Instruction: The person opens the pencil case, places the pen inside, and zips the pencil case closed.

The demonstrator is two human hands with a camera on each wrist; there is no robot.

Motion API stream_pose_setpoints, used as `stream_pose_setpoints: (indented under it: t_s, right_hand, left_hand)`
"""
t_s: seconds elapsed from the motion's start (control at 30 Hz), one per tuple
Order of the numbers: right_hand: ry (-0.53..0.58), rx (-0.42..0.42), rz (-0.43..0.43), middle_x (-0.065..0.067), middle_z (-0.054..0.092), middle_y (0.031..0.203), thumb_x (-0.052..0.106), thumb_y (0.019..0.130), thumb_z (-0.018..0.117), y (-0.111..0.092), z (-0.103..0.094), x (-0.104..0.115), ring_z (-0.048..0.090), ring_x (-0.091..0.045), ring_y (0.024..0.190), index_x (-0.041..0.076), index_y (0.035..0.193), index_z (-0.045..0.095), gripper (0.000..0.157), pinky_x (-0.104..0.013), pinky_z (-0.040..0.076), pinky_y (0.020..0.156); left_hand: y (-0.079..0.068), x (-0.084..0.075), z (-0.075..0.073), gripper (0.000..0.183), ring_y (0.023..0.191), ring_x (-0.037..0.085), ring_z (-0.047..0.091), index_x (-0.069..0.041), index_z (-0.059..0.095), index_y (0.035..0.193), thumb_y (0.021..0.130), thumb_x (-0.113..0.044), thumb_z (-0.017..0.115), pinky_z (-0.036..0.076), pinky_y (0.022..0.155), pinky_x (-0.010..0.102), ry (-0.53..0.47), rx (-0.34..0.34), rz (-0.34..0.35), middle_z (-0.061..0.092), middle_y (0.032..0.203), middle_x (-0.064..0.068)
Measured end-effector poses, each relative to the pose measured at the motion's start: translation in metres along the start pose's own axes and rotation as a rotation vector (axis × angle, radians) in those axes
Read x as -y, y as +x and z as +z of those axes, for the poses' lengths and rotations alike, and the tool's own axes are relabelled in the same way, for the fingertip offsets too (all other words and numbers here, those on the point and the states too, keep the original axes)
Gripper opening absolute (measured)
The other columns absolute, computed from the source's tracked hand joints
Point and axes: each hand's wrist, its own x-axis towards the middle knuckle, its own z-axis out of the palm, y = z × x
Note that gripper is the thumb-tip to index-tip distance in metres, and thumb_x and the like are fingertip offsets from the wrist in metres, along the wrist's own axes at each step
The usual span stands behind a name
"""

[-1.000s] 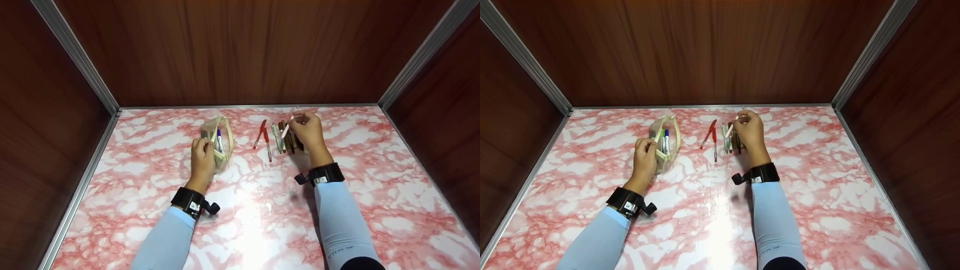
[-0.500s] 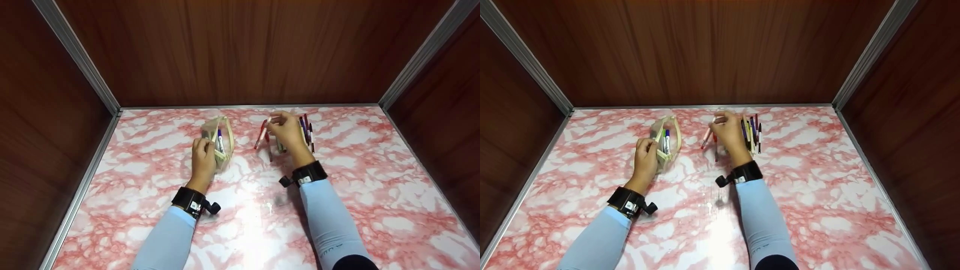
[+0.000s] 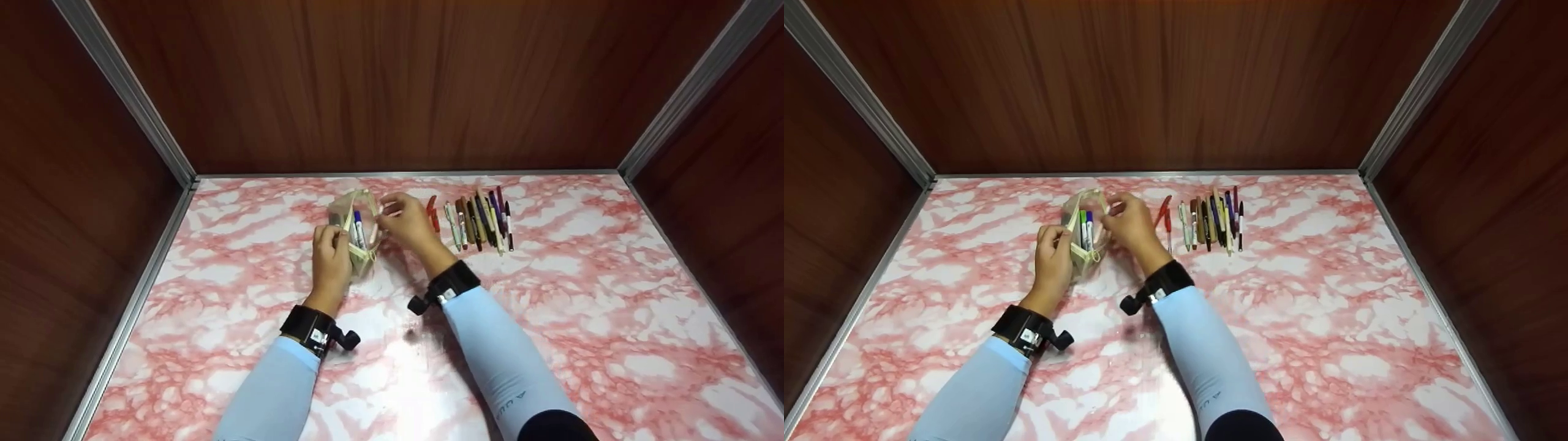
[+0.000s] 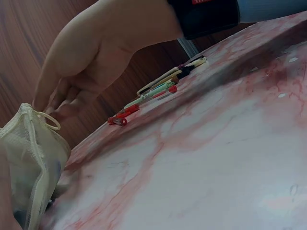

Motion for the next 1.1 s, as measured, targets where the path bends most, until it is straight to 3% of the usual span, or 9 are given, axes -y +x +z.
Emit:
stream_pose_setpoints:
  t_s: [0.1,0.3,0.47,0.67,0.77,0.93,1.1]
  right_hand:
    - [-0.054,0.028,-0.025,-0.021,0.082,0.113,0.003,0.095,0.08,0.002,0.013,0.003,0.079,-0.028,0.101,-0.003,0.133,0.074,0.039,-0.024,0.062,0.074]
    - [0.003,0.15,-0.021,-0.025,0.083,0.116,0.0,0.098,0.076,-0.002,0.024,0.006,0.083,-0.033,0.084,-0.007,0.138,0.073,0.04,-0.031,0.068,0.066]
    - [0.001,0.213,-0.057,-0.026,0.084,0.116,0.001,0.103,0.074,-0.005,0.019,0.008,0.084,-0.033,0.085,-0.009,0.136,0.076,0.034,-0.033,0.069,0.07]
    - [0.0,0.153,-0.05,-0.027,0.083,0.112,0.004,0.103,0.076,-0.006,-0.009,0.004,0.084,-0.042,0.095,-0.007,0.13,0.078,0.028,-0.054,0.071,0.085]
    - [0.004,0.113,-0.017,-0.026,0.083,0.113,0.005,0.103,0.076,-0.006,-0.03,-0.002,0.082,-0.044,0.097,-0.002,0.127,0.079,0.025,-0.059,0.07,0.086]
    - [0.067,0.057,0.038,-0.02,0.083,0.109,0.005,0.105,0.07,-0.006,-0.06,-0.015,0.082,-0.036,0.091,-0.002,0.126,0.078,0.024,-0.056,0.07,0.087]
    - [0.04,-0.002,0.016,-0.018,0.082,0.103,0.005,0.105,0.069,-0.007,-0.09,-0.031,0.08,-0.033,0.09,-0.008,0.126,0.077,0.026,-0.038,0.069,0.08]
  left_hand:
    - [0.0,-0.002,-0.001,0.015,0.111,0.028,0.059,0.0,0.066,0.107,0.112,-0.013,0.061,0.052,0.097,0.037,0.004,0.0,-0.002,0.056,0.12,0.016]
    - [-0.001,-0.003,-0.001,0.015,0.112,0.027,0.06,-0.002,0.066,0.109,0.114,-0.016,0.06,0.052,0.099,0.037,0.006,0.004,-0.011,0.056,0.122,0.014]
    - [-0.001,-0.003,-0.001,0.015,0.109,0.023,0.06,-0.004,0.065,0.109,0.115,-0.016,0.058,0.054,0.095,0.035,-0.006,-0.003,-0.013,0.055,0.12,0.011]
    - [-0.001,-0.002,-0.002,0.014,0.106,0.023,0.058,-0.001,0.063,0.106,0.113,-0.012,0.058,0.051,0.094,0.032,-0.008,-0.018,0.019,0.054,0.116,0.013]
    - [0.0,0.0,-0.002,0.013,0.104,0.022,0.056,-0.001,0.063,0.106,0.113,-0.011,0.058,0.051,0.092,0.031,-0.006,-0.018,0.026,0.052,0.114,0.012]
    - [0.0,0.0,-0.003,0.013,0.101,0.02,0.055,0.0,0.063,0.107,0.113,-0.01,0.059,0.049,0.089,0.029,-0.016,-0.016,0.03,0.052,0.114,0.013]
    - [-0.001,-0.001,0.0,0.014,0.103,0.02,0.056,0.001,0.064,0.109,0.113,-0.011,0.059,0.05,0.09,0.028,-0.025,-0.011,0.024,0.052,0.115,0.013]
